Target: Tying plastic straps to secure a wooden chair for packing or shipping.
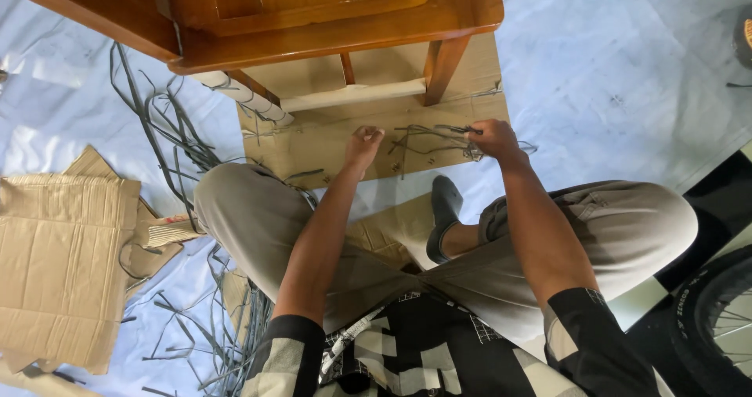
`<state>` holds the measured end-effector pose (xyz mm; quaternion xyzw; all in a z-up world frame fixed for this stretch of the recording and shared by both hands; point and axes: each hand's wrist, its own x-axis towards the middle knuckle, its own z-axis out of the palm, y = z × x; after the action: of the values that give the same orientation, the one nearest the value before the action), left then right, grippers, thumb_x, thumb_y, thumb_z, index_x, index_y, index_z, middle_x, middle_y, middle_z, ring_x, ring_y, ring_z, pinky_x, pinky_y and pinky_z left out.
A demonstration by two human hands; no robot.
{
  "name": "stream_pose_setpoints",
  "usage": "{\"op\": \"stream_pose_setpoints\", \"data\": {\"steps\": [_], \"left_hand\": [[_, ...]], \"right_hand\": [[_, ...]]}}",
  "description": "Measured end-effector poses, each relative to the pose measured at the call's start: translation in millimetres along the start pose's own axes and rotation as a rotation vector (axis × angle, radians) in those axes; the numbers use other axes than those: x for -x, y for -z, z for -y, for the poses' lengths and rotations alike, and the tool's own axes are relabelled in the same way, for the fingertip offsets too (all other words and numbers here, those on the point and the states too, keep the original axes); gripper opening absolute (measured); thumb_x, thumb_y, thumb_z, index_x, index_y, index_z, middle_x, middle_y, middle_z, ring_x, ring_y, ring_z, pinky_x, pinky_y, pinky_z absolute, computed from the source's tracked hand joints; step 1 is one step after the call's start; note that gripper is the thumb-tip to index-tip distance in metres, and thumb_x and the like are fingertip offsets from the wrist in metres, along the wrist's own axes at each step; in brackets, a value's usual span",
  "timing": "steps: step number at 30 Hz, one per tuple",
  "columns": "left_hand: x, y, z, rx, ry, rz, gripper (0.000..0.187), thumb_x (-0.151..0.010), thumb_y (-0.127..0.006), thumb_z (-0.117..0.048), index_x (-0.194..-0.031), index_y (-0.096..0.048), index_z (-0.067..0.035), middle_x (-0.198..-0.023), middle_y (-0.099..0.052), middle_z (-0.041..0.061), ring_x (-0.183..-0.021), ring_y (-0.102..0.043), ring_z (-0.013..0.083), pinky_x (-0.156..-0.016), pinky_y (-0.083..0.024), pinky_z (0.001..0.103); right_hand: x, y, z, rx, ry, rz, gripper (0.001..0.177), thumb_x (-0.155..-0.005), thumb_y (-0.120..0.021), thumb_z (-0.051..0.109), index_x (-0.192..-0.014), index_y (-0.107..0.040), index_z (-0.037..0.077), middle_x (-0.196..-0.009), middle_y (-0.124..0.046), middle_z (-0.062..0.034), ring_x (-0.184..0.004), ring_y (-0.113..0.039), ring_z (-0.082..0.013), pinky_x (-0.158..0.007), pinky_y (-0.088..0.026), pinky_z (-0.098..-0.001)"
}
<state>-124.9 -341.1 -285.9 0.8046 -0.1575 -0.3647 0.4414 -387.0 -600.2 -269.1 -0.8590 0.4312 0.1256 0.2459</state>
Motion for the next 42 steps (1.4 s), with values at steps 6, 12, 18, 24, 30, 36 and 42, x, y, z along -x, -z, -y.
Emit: {"op": "stream_pose_setpoints", "data": {"steps": [6,12,18,24,30,36,42], "left_hand": [[10,-2,-2,0.010,-0.003,0.016,0.051,-0.089,-0.072,-0.051,-0.126,-0.071,-0.017,-0.127,-0.071,0.017,-0.124,-0.064,0.0402,-0.101,-0.053,0.053],[20,-4,-6,-0.023,-0.039,0.089,0.053,-0.093,-0.068,-0.056,-0.131,-0.068,-0.019,-0.136,-0.066,0.015,-0.131,-0.059,0.0411,-0.106,-0.049,0.058],[39,-8,-25,0.011,-0.109,0.095,0.054,-0.093,-0.065,-0.055,-0.129,-0.069,-0.015,-0.132,-0.067,0.019,-0.128,-0.059,0.0437,-0.107,-0.048,0.060],[60,-30,-51,0.018,-0.238,0.141,0.040,-0.091,-0.069,-0.045,-0.120,-0.076,-0.019,-0.108,-0.077,0.015,-0.106,-0.073,0.0364,-0.097,-0.056,0.050],[78,-49,-88,0.348,-0.208,0.314,0.046,-0.098,-0.074,-0.047,-0.126,-0.074,-0.011,-0.115,-0.074,0.024,-0.106,-0.072,0.0414,-0.089,-0.061,0.046],[37,-88,-50,0.490,-0.140,0.144,0.033,-0.084,-0.088,-0.029,-0.109,-0.079,-0.010,-0.093,-0.077,0.014,-0.078,-0.073,0.0200,-0.068,-0.061,0.032],[50,-75,-70,0.483,-0.189,0.218,0.033,-0.088,-0.086,-0.037,-0.113,-0.081,-0.016,-0.093,-0.076,0.008,-0.083,-0.068,0.0147,-0.068,-0.058,0.033]], "right_hand": [[38,29,32,-0.086,0.048,0.047,0.040,-0.091,-0.050,0.051,-0.102,-0.076,0.023,-0.105,-0.076,-0.0146,-0.110,-0.067,-0.0452,-0.099,-0.052,-0.0545],[19,17,19,-0.079,-0.001,-0.066,0.032,-0.087,-0.058,0.052,-0.091,-0.077,0.027,-0.090,-0.075,-0.0086,-0.098,-0.071,-0.0411,-0.090,-0.055,-0.0519],[38,37,50,-0.267,0.118,-0.063,0.040,-0.081,-0.071,0.060,-0.085,-0.074,0.020,-0.082,-0.071,-0.0109,-0.090,-0.070,-0.0375,-0.081,-0.054,-0.0471],[103,101,123,-0.777,0.191,0.128,0.028,-0.096,-0.070,0.037,-0.093,-0.077,0.010,-0.085,-0.074,-0.0060,-0.081,-0.059,-0.0145,-0.072,-0.045,-0.0276],[91,104,121,-0.709,0.405,0.377,0.017,-0.098,-0.071,0.022,-0.105,-0.079,0.008,-0.088,-0.079,-0.0145,-0.087,-0.074,-0.0193,-0.083,-0.057,-0.0365],[86,94,116,-0.730,0.335,0.444,0.035,-0.098,-0.067,0.009,-0.132,-0.068,-0.001,-0.092,-0.076,-0.0234,-0.089,-0.075,-0.0283,-0.086,-0.057,-0.0401],[96,98,127,-0.707,0.281,0.363,0.034,-0.096,-0.068,0.009,-0.130,-0.070,0.003,-0.088,-0.076,-0.0216,-0.087,-0.077,-0.0293,-0.083,-0.057,-0.0392]]}}
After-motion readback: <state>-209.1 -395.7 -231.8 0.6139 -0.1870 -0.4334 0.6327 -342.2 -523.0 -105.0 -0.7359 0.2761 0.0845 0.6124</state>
